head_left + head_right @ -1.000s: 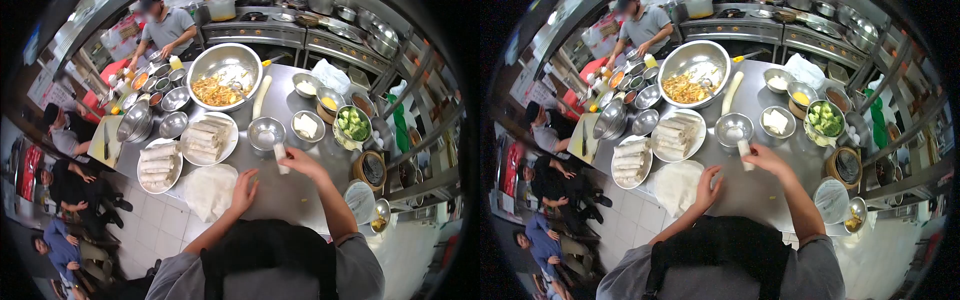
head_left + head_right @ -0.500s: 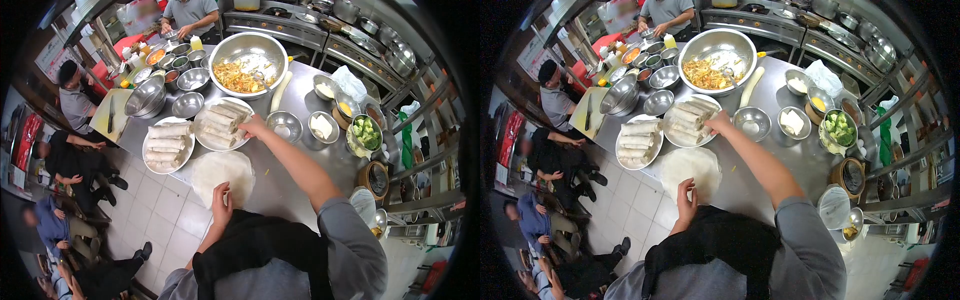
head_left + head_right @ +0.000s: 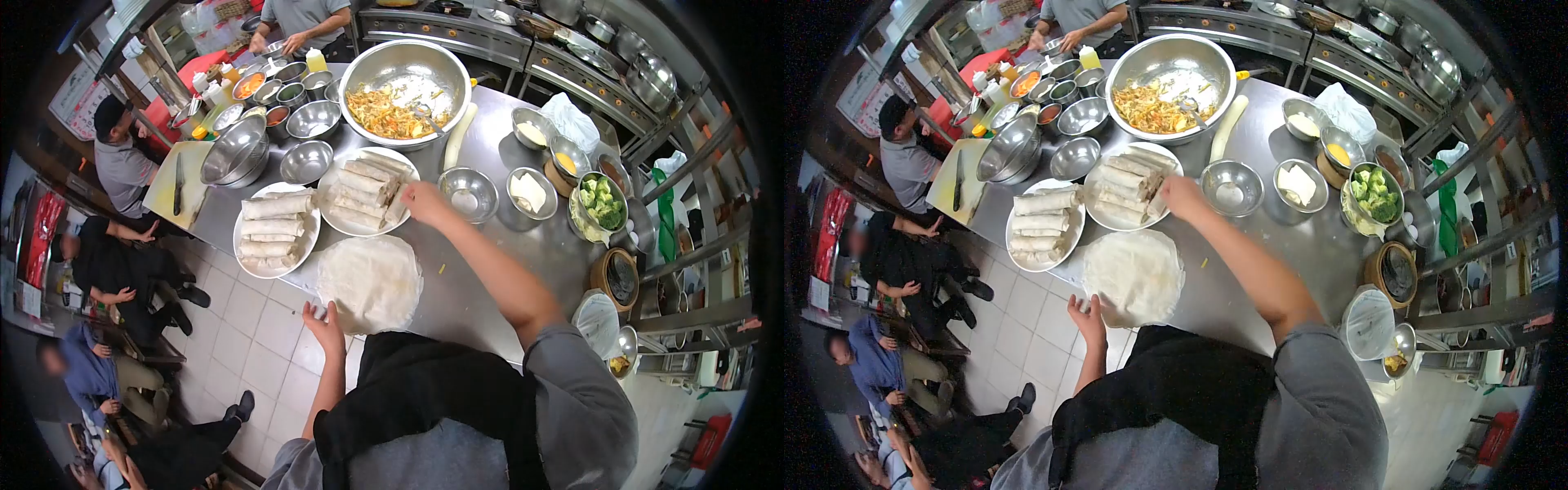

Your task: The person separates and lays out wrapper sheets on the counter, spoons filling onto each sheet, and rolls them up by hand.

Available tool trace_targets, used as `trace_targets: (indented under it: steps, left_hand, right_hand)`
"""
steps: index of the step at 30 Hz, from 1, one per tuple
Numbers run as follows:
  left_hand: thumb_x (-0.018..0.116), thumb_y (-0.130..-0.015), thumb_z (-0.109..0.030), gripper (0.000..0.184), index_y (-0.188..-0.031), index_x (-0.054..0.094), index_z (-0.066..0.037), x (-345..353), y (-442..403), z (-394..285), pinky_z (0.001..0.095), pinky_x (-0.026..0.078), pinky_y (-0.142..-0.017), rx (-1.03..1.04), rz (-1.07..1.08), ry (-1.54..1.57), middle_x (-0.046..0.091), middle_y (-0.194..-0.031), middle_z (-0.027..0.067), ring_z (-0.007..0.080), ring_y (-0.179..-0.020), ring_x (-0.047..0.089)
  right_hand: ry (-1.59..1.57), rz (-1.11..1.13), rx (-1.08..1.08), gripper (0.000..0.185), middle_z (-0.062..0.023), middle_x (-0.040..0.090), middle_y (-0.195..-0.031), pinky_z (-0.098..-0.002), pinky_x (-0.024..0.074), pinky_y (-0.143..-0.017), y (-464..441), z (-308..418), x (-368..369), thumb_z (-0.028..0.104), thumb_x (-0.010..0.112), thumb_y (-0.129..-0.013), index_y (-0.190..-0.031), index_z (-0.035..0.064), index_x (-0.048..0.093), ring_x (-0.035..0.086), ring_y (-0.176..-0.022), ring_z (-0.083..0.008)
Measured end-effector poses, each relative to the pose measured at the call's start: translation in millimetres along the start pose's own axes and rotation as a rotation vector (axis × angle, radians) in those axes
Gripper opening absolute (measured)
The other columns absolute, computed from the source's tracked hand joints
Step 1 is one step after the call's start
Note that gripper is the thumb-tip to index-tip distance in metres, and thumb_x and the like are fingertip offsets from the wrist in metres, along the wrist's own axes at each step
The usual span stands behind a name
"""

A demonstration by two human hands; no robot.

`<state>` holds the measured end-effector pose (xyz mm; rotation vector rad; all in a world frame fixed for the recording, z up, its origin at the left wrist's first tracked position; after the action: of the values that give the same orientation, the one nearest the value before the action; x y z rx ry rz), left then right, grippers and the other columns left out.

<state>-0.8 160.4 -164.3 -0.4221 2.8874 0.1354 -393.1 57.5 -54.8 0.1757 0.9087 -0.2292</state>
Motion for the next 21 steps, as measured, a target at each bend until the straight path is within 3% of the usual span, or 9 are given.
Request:
trace_targets:
  steps: [1,3,4,8,10,13,21]
  left_hand:
    - [0.075,-0.091,-0.026,0.071,-0.143,0.035,0.002,0,1,5,0.0389,0.050,-0.086,-0.090,0.044,0.003,0.050,-0.127,0.0205,0.0253,-0.102,0.058]
    - [0.075,-0.090,-0.028,0.068,-0.140,0.039,0.000,0,8,9,0.0372,0.051,-0.080,-0.269,0.139,0.005,0.054,-0.120,0.0159,0.0222,-0.096,0.058]
    - [0.077,-0.089,-0.026,0.061,-0.135,0.045,-0.001,-1,6,7,0.0352,0.051,-0.072,-0.195,0.145,-0.044,0.058,-0.111,0.0132,0.0196,-0.087,0.058]
    - [0.075,-0.090,-0.021,0.038,-0.117,0.057,-0.002,-7,1,-12,0.0315,0.050,-0.070,0.064,0.071,-0.138,0.061,-0.104,0.0113,0.0179,-0.083,0.060]
    - [0.073,-0.091,-0.019,0.027,-0.106,0.060,-0.001,-7,2,-39,0.0310,0.050,-0.069,0.203,0.054,-0.174,0.063,-0.097,0.0102,0.0180,-0.079,0.061]
    - [0.069,-0.094,-0.016,0.018,-0.100,0.060,-0.001,-5,3,-60,0.0321,0.050,-0.066,0.223,0.065,-0.269,0.066,-0.090,0.0089,0.0175,-0.073,0.061]
    - [0.059,-0.102,-0.017,0.018,-0.101,0.051,0.000,0,20,-100,0.0312,0.049,-0.069,0.358,0.043,-0.195,0.060,-0.089,0.0079,0.0152,-0.076,0.058]
  right_hand:
    - [-0.018,-0.077,-0.038,0.030,-0.0120,0.072,-0.076,-0.0429,0.0557,-0.066,25,6,-4,0.035,0.070,-0.088,-0.094,0.0055,0.070,0.071,-0.069,-0.0278]
    - [0.004,0.070,-0.032,0.022,-0.0111,0.073,-0.085,-0.0435,0.0551,-0.072,72,6,25,0.028,0.070,-0.088,-0.098,0.0084,0.069,0.071,-0.082,-0.0286]
    - [0.033,0.101,-0.032,0.024,-0.0123,0.072,-0.091,-0.0440,0.0548,-0.074,93,7,38,0.027,0.071,-0.087,-0.102,0.0085,0.067,0.069,-0.087,-0.0307]
    - [0.027,0.022,0.040,0.032,-0.0164,0.064,-0.112,-0.0489,0.0538,-0.082,128,16,52,0.023,0.074,-0.084,-0.108,0.0074,0.059,0.065,-0.104,-0.0359]
    - [-0.020,-0.059,0.029,0.032,-0.0164,0.062,-0.113,-0.0487,0.0540,-0.082,130,16,53,0.021,0.075,-0.084,-0.108,0.0072,0.058,0.064,-0.102,-0.0368]
    - [-0.119,-0.077,0.044,0.033,-0.0162,0.060,-0.114,-0.0479,0.0531,-0.086,129,10,57,0.018,0.076,-0.083,-0.108,0.0067,0.058,0.063,-0.103,-0.0369]
    - [-0.152,-0.235,-0.107,0.030,-0.0143,0.058,-0.108,-0.0450,0.0501,-0.092,125,13,55,0.010,0.075,-0.081,-0.108,0.0075,0.062,0.057,-0.111,-0.0348]
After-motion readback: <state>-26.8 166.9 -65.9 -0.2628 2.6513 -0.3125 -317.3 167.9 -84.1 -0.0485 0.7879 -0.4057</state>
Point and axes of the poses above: each hand's wrist, its own y-axis away from the middle knuckle, its own x-axis out of the palm, z = x × y, the point moved 8 cm from there along -y, towards the middle knuckle
